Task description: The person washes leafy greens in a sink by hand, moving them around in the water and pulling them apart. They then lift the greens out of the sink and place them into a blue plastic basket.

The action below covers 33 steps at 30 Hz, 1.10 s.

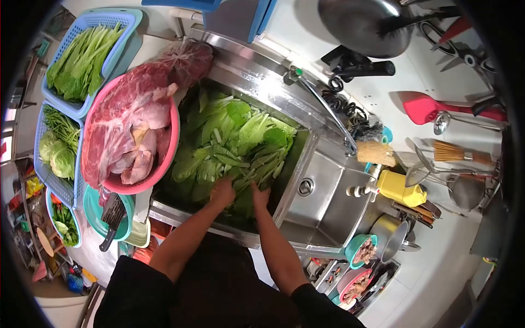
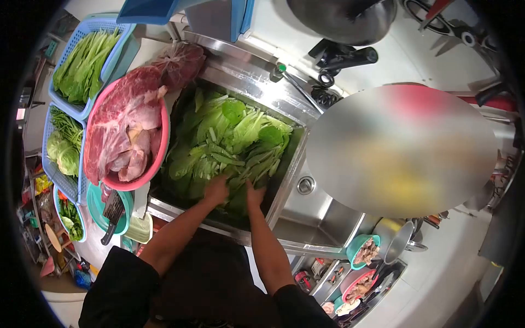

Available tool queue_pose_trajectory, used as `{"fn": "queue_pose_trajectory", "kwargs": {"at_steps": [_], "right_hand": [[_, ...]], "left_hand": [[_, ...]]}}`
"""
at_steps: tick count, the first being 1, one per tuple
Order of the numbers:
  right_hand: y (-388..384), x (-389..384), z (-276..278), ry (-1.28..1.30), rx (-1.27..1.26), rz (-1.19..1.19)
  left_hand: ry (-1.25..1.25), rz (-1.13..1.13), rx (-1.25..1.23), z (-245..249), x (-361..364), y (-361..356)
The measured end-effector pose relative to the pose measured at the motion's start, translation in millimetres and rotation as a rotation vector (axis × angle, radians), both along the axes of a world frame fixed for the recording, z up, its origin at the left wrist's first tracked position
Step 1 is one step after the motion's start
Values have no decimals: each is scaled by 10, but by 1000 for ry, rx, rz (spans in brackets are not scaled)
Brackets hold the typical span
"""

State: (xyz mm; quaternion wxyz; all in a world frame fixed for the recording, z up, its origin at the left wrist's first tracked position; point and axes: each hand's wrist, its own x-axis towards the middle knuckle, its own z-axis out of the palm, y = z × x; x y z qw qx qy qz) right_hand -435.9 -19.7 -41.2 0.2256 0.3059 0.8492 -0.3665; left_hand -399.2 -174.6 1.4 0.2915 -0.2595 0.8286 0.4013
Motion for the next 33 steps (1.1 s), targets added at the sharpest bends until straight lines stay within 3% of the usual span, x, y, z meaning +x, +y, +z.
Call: {"fn": "queue_pose_trajectory", "kwargs": {"at_steps": [2,5,9,12,15,17,18,20,21,23,25,27,30,32,33], "right_hand": [[22,106,-417,5,-36,40],[-124,124,-315,-61,-111,161],[-215,162,-413,-73,-423,27],[-162,4,-166,-214,-553,55],[-97,-2,-147,-221,-556,114],[-126,15,47,-238,-604,76],[-162,15,170,-330,-766,-53],[-233,-38,370,-502,-1084,-316],[-193,-100,389,-444,-993,-217],[-88,-276,424,-336,-813,-19],[-13,-540,631,-61,-209,154],[241,-718,-69,270,-27,6],[-220,-1145,-50,-166,-125,-383],[-202,-1205,-743,-310,-7,-393],[-207,-1196,-741,-195,-82,-353]], "left_hand": [[35,-28,-10,-317,149,87],[20,-148,77,-391,187,67],[-73,-149,297,-580,305,-57],[13,173,832,-1216,611,-132],[98,326,697,-532,420,-220],[112,233,619,-243,296,-162],[121,185,583,-193,260,-127],[251,325,629,-374,251,-9],[316,397,651,-410,224,27],[144,409,443,-513,179,-24],[1,433,330,-536,129,-137],[-107,472,312,-518,111,-264],[-7,493,348,-734,262,-350],[-55,574,333,-590,268,-388],[-79,614,326,-510,263,-415]]}}
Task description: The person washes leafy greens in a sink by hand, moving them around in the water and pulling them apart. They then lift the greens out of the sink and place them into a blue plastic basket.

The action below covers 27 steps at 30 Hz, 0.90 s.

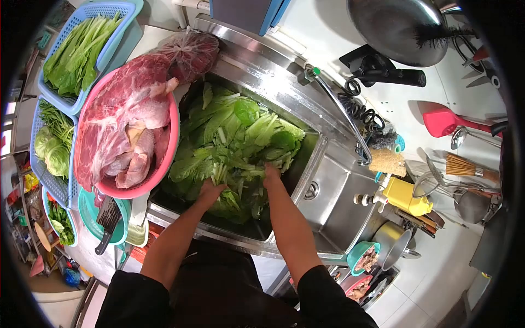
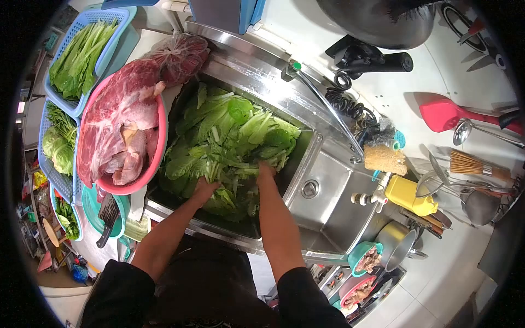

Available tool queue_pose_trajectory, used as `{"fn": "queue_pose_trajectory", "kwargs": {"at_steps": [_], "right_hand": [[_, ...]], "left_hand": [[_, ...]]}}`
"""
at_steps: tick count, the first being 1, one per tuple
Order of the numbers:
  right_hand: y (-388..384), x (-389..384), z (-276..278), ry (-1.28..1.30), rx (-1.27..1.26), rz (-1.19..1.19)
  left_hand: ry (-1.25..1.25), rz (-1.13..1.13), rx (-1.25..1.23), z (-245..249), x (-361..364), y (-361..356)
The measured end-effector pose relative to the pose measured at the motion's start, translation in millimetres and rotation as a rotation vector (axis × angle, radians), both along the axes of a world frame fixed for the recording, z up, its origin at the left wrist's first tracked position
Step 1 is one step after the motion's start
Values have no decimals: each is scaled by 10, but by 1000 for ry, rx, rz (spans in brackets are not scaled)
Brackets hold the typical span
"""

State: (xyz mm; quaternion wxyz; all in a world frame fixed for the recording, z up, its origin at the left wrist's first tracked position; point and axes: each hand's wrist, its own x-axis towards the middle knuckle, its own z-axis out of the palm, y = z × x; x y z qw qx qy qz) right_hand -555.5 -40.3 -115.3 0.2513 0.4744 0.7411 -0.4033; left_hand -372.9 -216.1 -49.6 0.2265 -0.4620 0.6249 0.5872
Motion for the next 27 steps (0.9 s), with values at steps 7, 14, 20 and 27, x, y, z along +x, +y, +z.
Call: {"fn": "queue_pose_trajectory", "kwargs": {"at_steps": [7,14,20,27], "right_hand": [[245,190,1159,455,178,729],[338,540,1639,385,179,1086],[280,1030,1317,359,-9,1188],[151,1088,1195,188,-594,682]], "left_hand": [[214,298,168,-28,144,-171],[521,265,174,621,-88,-740],[483,-7,-87,1023,-276,-945],[157,281,599,777,-311,-516]]}}
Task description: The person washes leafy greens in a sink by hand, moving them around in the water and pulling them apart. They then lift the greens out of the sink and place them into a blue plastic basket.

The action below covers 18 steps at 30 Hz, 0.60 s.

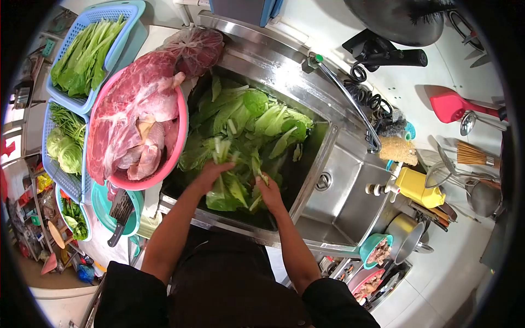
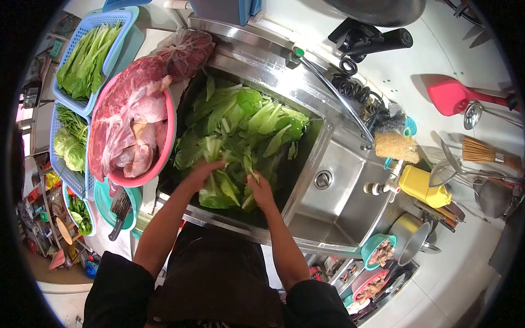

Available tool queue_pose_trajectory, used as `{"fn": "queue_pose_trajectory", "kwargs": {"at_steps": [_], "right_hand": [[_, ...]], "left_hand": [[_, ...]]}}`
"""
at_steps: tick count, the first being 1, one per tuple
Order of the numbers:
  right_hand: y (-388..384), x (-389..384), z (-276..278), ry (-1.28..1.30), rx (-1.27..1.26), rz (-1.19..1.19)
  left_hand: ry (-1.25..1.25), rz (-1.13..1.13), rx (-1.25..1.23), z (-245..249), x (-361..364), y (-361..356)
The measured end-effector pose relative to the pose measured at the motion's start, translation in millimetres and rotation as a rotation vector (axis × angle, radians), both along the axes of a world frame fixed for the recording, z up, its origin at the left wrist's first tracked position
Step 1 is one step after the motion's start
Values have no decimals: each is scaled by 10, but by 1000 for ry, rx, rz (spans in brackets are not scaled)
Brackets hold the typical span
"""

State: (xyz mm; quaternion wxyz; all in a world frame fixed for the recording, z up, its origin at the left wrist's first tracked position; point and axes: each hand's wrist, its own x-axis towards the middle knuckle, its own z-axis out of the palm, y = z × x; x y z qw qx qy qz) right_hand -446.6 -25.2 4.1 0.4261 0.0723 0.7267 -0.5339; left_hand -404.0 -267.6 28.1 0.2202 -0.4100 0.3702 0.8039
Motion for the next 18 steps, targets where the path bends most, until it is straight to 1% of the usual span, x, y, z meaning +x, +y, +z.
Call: {"fn": "queue_pose_trajectory", "kwargs": {"at_steps": [3,6,7,9,10,11,12,13,14,15,17,18], "right_hand": [[-52,94,-184,160,-38,226],[4,190,-414,664,181,695],[6,153,-303,518,123,577],[38,-1,-62,229,7,336],[84,-105,-23,161,66,226],[137,-224,16,93,124,115],[155,-290,36,24,181,3],[125,-310,44,301,257,119],[77,-332,46,581,328,236],[18,-353,50,862,397,352],[-212,-391,73,945,437,628],[-283,-399,74,982,455,768]], "left_hand": [[84,-28,40,-216,-4,336],[25,-232,-354,-509,10,506],[-97,-214,-392,-694,50,562],[-105,-114,-316,-1122,204,536],[-108,-64,-282,-1138,208,495],[-109,-69,-284,-1144,224,467],[-111,-76,-286,-991,206,411],[-112,-82,-289,-878,181,373],[-98,-80,-264,-983,209,353],[-84,-78,-239,-1205,285,329],[-54,-66,-188,-1303,333,295],[-37,-56,-162,-1239,332,277]]}}
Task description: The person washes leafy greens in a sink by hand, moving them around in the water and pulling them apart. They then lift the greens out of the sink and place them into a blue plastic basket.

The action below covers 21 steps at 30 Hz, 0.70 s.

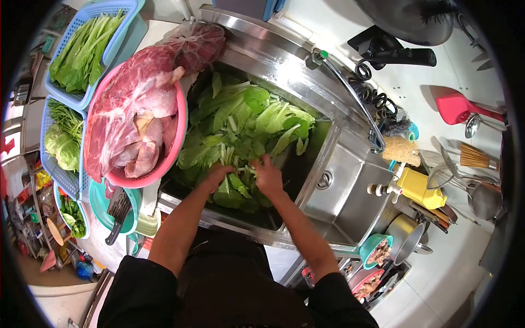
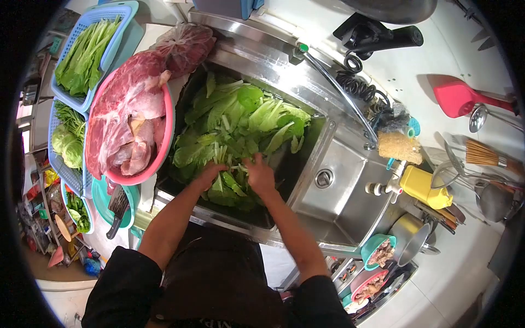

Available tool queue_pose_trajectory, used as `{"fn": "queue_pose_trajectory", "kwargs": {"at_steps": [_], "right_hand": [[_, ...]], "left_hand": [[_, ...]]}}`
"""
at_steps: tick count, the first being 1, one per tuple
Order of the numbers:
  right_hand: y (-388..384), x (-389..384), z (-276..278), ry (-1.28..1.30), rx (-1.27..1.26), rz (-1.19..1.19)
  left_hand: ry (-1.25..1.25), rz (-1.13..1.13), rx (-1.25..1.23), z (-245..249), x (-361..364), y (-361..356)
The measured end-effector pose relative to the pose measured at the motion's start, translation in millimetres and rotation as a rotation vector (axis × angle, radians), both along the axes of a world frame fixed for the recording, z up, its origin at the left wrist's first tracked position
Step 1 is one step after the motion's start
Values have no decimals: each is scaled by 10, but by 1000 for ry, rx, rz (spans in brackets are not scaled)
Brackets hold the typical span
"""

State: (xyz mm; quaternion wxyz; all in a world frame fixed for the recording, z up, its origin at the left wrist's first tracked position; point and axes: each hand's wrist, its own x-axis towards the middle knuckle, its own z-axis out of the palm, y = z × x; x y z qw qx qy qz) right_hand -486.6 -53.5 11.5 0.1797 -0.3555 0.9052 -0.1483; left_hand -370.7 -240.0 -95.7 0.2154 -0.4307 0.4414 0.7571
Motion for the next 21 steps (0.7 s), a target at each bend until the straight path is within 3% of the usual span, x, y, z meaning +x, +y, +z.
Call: {"fn": "queue_pose_trajectory", "kwargs": {"at_steps": [3,4,6,7,8,10,13,15,16,18,19,21], "right_hand": [[96,59,-425,127,113,326],[111,-1,-428,102,130,260],[199,-165,-381,52,165,139],[252,-218,-248,60,90,99],[327,-271,-91,72,16,58],[353,-298,156,-1,-44,16],[263,-271,231,-182,-46,27],[78,-154,78,-201,-108,41],[3,-122,-16,-223,-7,104],[-114,-115,-124,-268,198,224],[-93,-125,-100,-281,166,136],[-29,-218,-18,-300,98,-25]], "left_hand": [[-27,-7,-38,686,-167,-47],[-45,-15,-68,868,-240,-58],[-162,21,-269,320,-52,12],[-222,42,-368,293,-24,26],[-169,19,-270,281,33,-11],[-54,-26,-74,727,-48,-140],[134,-91,169,532,-20,-170],[121,-106,206,598,-47,-169],[111,-116,225,652,-70,-174],[44,-159,-28,596,-80,-190],[13,-180,-153,574,-80,-208],[188,-40,68,691,-91,-351]]}}
